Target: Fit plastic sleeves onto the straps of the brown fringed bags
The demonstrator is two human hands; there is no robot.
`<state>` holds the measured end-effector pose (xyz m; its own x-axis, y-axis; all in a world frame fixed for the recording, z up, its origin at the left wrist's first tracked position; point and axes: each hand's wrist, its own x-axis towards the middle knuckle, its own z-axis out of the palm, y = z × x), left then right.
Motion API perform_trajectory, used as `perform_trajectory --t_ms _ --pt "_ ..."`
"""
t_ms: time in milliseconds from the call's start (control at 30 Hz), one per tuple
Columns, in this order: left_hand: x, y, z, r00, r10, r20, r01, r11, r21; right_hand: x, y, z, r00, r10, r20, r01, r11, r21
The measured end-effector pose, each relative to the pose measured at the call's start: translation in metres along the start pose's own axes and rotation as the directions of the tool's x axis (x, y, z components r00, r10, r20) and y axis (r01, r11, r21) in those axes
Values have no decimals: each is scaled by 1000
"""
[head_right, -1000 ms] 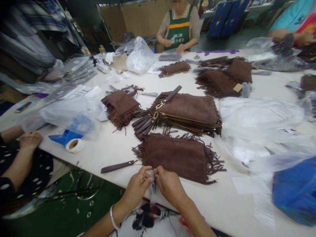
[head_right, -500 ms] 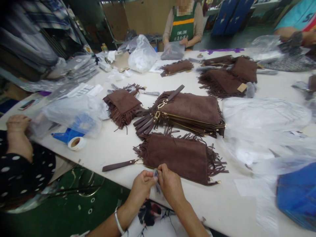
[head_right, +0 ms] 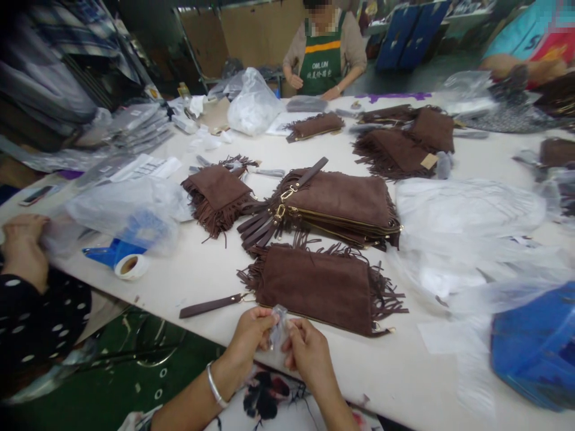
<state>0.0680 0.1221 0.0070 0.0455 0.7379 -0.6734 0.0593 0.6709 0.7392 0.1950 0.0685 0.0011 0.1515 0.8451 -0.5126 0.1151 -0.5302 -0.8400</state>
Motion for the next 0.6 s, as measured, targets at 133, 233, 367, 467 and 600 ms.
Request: perform_trajectory --t_ms 133,233,367,467,600 --pt "2 6 -5 1000 4 10 -5 999 39 12 -2 17 998 70 2 -69 972 223" --pt "3 3 -8 1000 31 1 -31 997 74 15 -5 25 995 91 -40 -78 964 255" --pt "2 -7 -12 983 180 36 -184 961 205 10 -10 29 990 89 -108 -69 982 174" --pt "-4 -9 -14 948 306 84 -315 875 368 7 -12 28 988 55 -147 -49 998 48" --pt "-15 -2 -13 883 443 154 -446 690 571 6 -13 26 969 -143 -200 86 959 -268"
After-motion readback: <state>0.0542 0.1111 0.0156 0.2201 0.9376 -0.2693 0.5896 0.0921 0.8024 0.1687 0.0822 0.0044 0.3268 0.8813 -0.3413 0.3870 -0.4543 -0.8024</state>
